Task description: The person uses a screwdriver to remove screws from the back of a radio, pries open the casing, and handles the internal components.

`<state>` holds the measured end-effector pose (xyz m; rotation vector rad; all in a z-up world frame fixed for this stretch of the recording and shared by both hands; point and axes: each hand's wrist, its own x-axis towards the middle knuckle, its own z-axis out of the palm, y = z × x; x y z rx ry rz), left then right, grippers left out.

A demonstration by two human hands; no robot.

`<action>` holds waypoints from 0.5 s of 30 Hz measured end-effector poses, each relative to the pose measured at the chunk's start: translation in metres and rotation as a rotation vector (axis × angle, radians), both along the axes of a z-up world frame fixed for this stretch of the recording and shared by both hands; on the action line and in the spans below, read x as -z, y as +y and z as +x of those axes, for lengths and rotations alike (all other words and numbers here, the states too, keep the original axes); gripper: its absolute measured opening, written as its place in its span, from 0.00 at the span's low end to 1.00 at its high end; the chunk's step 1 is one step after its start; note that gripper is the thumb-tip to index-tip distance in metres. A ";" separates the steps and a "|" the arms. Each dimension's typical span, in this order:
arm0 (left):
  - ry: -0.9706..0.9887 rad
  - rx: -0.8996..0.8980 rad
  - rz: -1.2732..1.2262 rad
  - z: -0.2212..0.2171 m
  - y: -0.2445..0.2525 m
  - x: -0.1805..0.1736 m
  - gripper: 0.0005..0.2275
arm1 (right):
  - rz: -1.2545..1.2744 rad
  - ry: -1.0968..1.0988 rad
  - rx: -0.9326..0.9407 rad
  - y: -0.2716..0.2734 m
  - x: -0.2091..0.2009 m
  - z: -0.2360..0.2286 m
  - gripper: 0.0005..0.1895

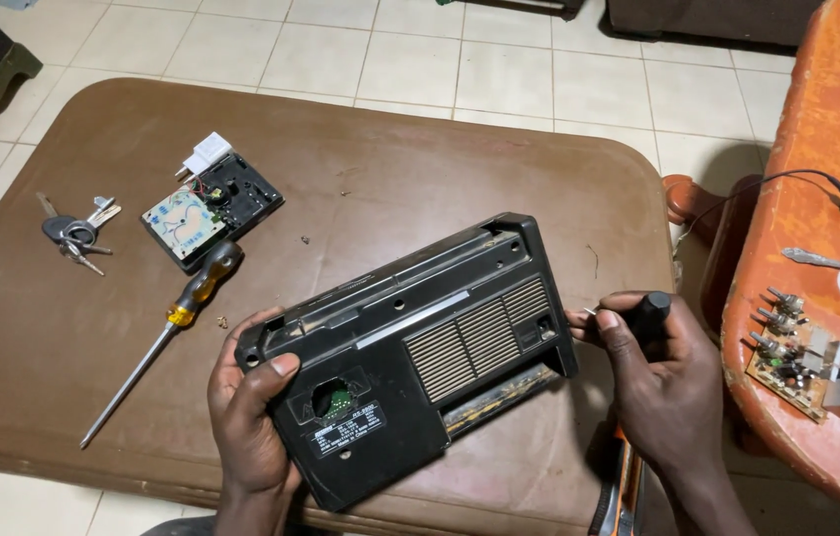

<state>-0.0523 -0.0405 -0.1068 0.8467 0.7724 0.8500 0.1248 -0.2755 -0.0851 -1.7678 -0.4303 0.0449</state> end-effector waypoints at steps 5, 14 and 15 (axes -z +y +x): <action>0.004 -0.002 0.018 -0.001 0.001 0.003 0.26 | -0.019 0.041 0.023 -0.001 0.001 0.002 0.05; 0.065 -0.041 0.036 0.006 -0.010 -0.013 0.27 | -0.043 0.019 0.000 -0.005 -0.001 0.006 0.03; 0.096 -0.064 0.021 0.008 -0.012 -0.017 0.29 | -0.057 0.015 -0.006 -0.005 -0.003 0.006 0.04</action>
